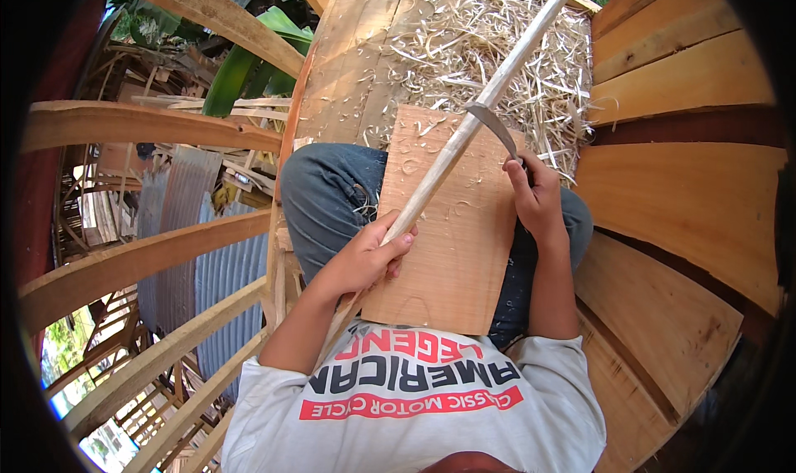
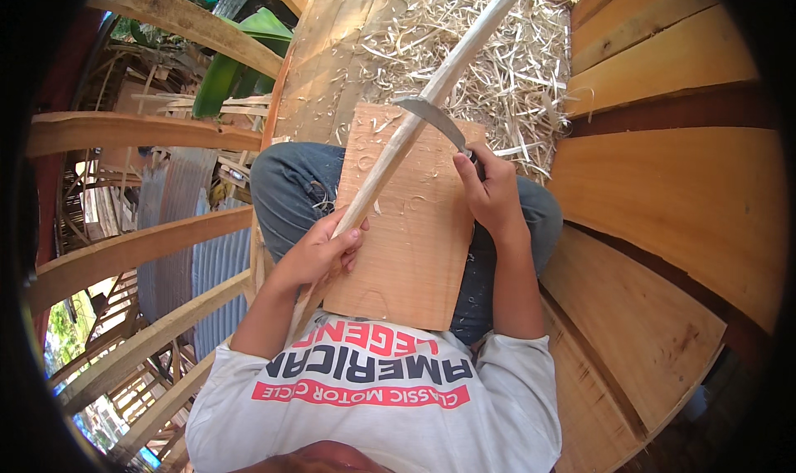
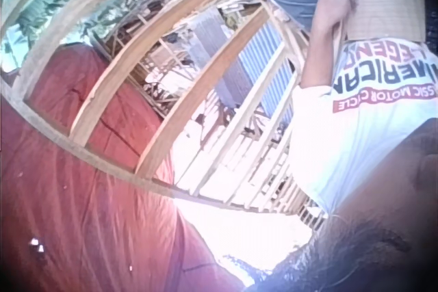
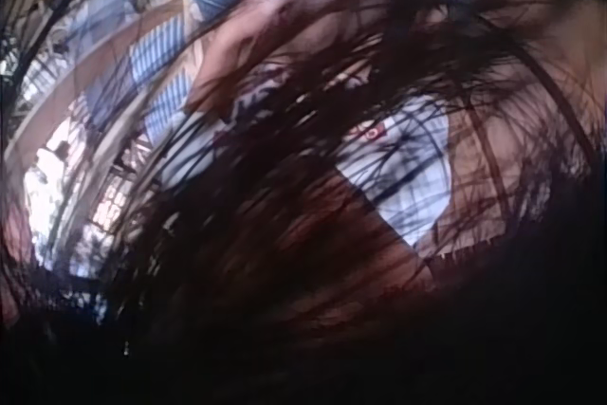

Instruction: The person sits cross-legged on a wooden platform and uses a curved knife to shave thin strips from a long wooden stick. The person repeatedly draws the knife along the stick, producing wood shavings that accumulate on the platform.

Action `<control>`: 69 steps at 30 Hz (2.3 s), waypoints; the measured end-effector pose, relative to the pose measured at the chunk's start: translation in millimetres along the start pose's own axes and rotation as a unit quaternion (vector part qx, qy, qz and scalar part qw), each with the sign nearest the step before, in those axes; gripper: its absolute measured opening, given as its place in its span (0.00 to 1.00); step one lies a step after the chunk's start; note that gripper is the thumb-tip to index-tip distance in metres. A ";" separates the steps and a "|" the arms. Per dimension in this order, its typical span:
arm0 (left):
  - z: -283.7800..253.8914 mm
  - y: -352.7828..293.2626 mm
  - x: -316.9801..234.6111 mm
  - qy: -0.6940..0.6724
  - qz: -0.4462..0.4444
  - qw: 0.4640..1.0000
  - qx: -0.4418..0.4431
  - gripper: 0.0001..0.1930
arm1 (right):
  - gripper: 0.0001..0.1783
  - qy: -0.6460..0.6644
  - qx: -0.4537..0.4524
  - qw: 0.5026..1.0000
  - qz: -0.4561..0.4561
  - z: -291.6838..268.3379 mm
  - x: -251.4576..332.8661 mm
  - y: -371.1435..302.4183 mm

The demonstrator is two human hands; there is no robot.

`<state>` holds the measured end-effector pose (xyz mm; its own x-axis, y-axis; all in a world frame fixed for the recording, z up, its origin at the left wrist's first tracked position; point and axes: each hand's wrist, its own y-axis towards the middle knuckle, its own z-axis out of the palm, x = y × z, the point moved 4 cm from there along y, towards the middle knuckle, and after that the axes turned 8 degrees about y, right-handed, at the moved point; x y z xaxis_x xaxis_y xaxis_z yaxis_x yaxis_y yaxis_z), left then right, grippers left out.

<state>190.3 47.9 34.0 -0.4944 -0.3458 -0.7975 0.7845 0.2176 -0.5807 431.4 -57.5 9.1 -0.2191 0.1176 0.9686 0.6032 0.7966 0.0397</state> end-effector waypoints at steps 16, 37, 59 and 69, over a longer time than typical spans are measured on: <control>-6.7 6.1 9.1 0.050 0.018 0.998 0.014 0.09 | 0.21 -0.344 0.043 0.937 -0.043 18.4 24.1 2.7; -7.5 4.3 3.8 0.090 0.081 0.993 -0.017 0.10 | 0.30 -0.423 -0.197 0.884 -0.020 -42.8 -18.4 80.8; 0.3 1.1 0.6 0.154 0.076 0.984 -0.047 0.11 | 0.32 -0.431 -0.069 0.897 -0.065 -19.1 -4.5 22.8; 3.7 -5.0 -6.2 0.192 0.052 0.978 -0.064 0.13 | 0.40 -0.360 -0.231 0.898 0.101 -81.7 -41.6 69.3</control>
<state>190.8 45.6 42.4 -0.5372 0.0472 -0.8421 0.7973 0.3541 -0.4888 544.9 -55.6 -8.3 -0.4077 0.7186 0.5634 0.9042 0.4036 0.1397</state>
